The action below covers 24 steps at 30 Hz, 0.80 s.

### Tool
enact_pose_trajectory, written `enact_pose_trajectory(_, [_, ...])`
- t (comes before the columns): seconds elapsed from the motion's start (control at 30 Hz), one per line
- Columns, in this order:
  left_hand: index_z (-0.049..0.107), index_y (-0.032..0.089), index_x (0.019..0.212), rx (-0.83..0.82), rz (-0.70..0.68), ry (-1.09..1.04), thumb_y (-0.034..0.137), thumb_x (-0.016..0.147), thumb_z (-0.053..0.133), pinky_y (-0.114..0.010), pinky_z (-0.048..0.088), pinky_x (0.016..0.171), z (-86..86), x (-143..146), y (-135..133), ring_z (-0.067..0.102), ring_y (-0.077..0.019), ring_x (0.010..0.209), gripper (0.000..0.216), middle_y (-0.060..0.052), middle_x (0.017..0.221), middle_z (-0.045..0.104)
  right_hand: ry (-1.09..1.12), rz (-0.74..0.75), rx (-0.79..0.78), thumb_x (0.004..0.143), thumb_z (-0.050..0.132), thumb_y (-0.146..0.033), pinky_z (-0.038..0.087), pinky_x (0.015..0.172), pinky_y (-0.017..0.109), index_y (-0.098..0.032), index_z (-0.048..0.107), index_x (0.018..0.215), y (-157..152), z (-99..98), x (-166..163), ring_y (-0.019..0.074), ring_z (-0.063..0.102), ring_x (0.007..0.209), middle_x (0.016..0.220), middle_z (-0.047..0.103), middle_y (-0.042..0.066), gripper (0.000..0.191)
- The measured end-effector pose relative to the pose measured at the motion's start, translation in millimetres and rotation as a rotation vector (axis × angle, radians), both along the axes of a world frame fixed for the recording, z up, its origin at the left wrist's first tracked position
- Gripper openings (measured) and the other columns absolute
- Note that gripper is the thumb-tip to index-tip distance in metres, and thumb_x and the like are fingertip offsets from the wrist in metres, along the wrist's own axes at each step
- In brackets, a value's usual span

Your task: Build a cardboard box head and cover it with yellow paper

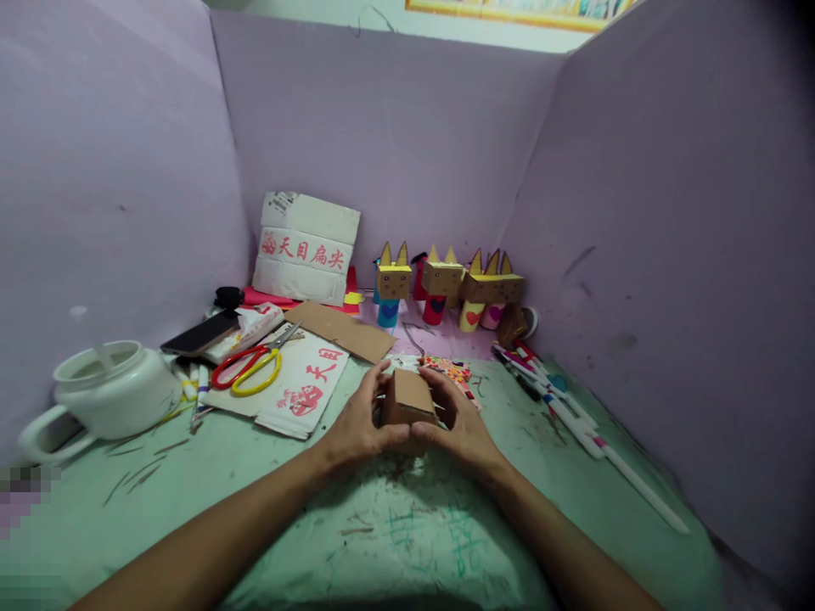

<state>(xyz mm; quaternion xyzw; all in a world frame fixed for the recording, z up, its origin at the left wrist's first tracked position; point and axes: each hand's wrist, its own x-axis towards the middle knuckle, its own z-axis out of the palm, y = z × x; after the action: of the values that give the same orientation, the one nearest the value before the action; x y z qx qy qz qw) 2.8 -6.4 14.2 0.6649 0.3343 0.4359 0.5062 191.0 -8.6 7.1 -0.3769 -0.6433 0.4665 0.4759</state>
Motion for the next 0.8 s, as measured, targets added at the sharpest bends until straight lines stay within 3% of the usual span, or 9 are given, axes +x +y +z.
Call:
enact_pose_trajectory(0.1, [0.022, 0.022, 0.146, -0.030, 0.018, -0.002, 0.035, 0.061, 0.082, -0.052, 0.036, 0.107, -1.4, 1, 1, 0.043, -0.0361, 0.130, 0.105, -0.018, 0.143, 0.043, 0.029, 0.010, -0.013, 0.055, 0.085, -0.049, 0.041, 0.102, 0.050, -0.024, 0.046, 0.131, 0, -0.7, -1, 0.0334, 0.049, 0.126, 0.138, 0.048, 0.015, 0.089])
enact_pose_trajectory(0.27, [0.025, 0.022, 0.146, -0.085, -0.009, -0.047, 0.031, 0.058, 0.081, -0.052, 0.035, 0.109, 1.0, 3, 0, 0.041, -0.0357, 0.133, 0.105, -0.017, 0.144, 0.043, 0.013, 0.004, 0.062, 0.054, 0.083, -0.056, 0.038, 0.105, 0.048, -0.025, 0.048, 0.132, 1, -0.9, 1, 0.0329, 0.045, 0.130, 0.143, 0.045, 0.014, 0.090])
enact_pose_trajectory(0.33, [0.027, 0.021, 0.145, -0.093, -0.020, -0.089, 0.029, 0.056, 0.081, -0.052, 0.035, 0.109, 1.8, 3, 0, 0.042, -0.0355, 0.132, 0.103, -0.016, 0.144, 0.044, -0.045, -0.133, 0.146, 0.063, 0.073, -0.062, 0.042, 0.100, 0.045, -0.024, 0.049, 0.131, 5, 2.1, 9, 0.0309, 0.050, 0.125, 0.139, 0.050, 0.013, 0.081])
enact_pose_trajectory(0.4, [0.033, 0.019, 0.141, -0.093, 0.017, -0.112, 0.027, 0.056, 0.080, -0.051, 0.036, 0.108, 2.6, 1, 1, 0.044, -0.0351, 0.130, 0.098, -0.015, 0.141, 0.047, -0.201, -0.420, 0.160, 0.076, 0.055, -0.066, 0.047, 0.092, 0.041, -0.020, 0.051, 0.128, 10, 7.3, 22, 0.0284, 0.058, 0.115, 0.129, 0.059, 0.014, 0.070])
enact_pose_trajectory(0.43, [0.035, 0.019, 0.140, -0.088, 0.063, -0.106, 0.027, 0.055, 0.081, -0.050, 0.037, 0.107, 3.2, 0, 2, 0.046, -0.0349, 0.129, 0.096, -0.015, 0.140, 0.049, -0.327, -0.599, 0.118, 0.081, 0.046, -0.066, 0.048, 0.087, 0.040, -0.018, 0.055, 0.124, 14, 10.3, 30, 0.0275, 0.061, 0.107, 0.121, 0.063, 0.015, 0.065])
enact_pose_trajectory(0.5, [0.038, 0.018, 0.137, -0.071, 0.184, -0.076, 0.027, 0.054, 0.081, -0.050, 0.038, 0.105, 5.2, -3, 5, 0.047, -0.0349, 0.127, 0.094, -0.016, 0.139, 0.049, -0.488, -0.736, 0.029, 0.081, 0.045, -0.063, 0.048, 0.079, 0.042, -0.014, 0.065, 0.104, 21, 16.1, 44, 0.0304, 0.065, 0.092, 0.102, 0.070, 0.016, 0.058])
enact_pose_trajectory(0.57, [0.036, 0.015, 0.137, -0.049, 0.291, -0.053, 0.029, 0.053, 0.081, -0.050, 0.039, 0.104, 8.1, -5, 7, 0.047, -0.0351, 0.126, 0.096, -0.018, 0.139, 0.048, -0.600, -0.720, -0.043, 0.074, 0.054, -0.064, 0.046, 0.071, 0.042, -0.016, 0.069, 0.075, 28, 19.9, 52, 0.0333, 0.065, 0.078, 0.076, 0.071, 0.015, 0.051])
enact_pose_trajectory(0.63, [0.036, 0.012, 0.137, -0.024, 0.344, -0.051, 0.030, 0.053, 0.080, -0.050, 0.039, 0.103, 10.9, -6, 9, 0.046, -0.0353, 0.126, 0.097, -0.020, 0.138, 0.047, -0.683, -0.690, -0.096, 0.063, 0.065, -0.064, 0.043, 0.064, 0.040, -0.019, 0.063, 0.054, 34, 21.0, 52, 0.0349, 0.065, 0.070, 0.054, 0.064, 0.011, 0.046])
enact_pose_trajectory(0.8, [0.041, 0.013, 0.134, 0.001, 0.366, -0.063, 0.033, 0.052, 0.080, -0.048, 0.042, 0.100, 13.0, -7, 10, 0.049, -0.0350, 0.123, 0.093, -0.018, 0.133, 0.052, -0.710, -0.664, -0.178, 0.044, 0.081, -0.040, 0.039, 0.055, 0.034, -0.024, 0.042, 0.033, 52, 17.7, 41, 0.0342, 0.064, 0.065, 0.033, 0.047, 0.003, 0.044])
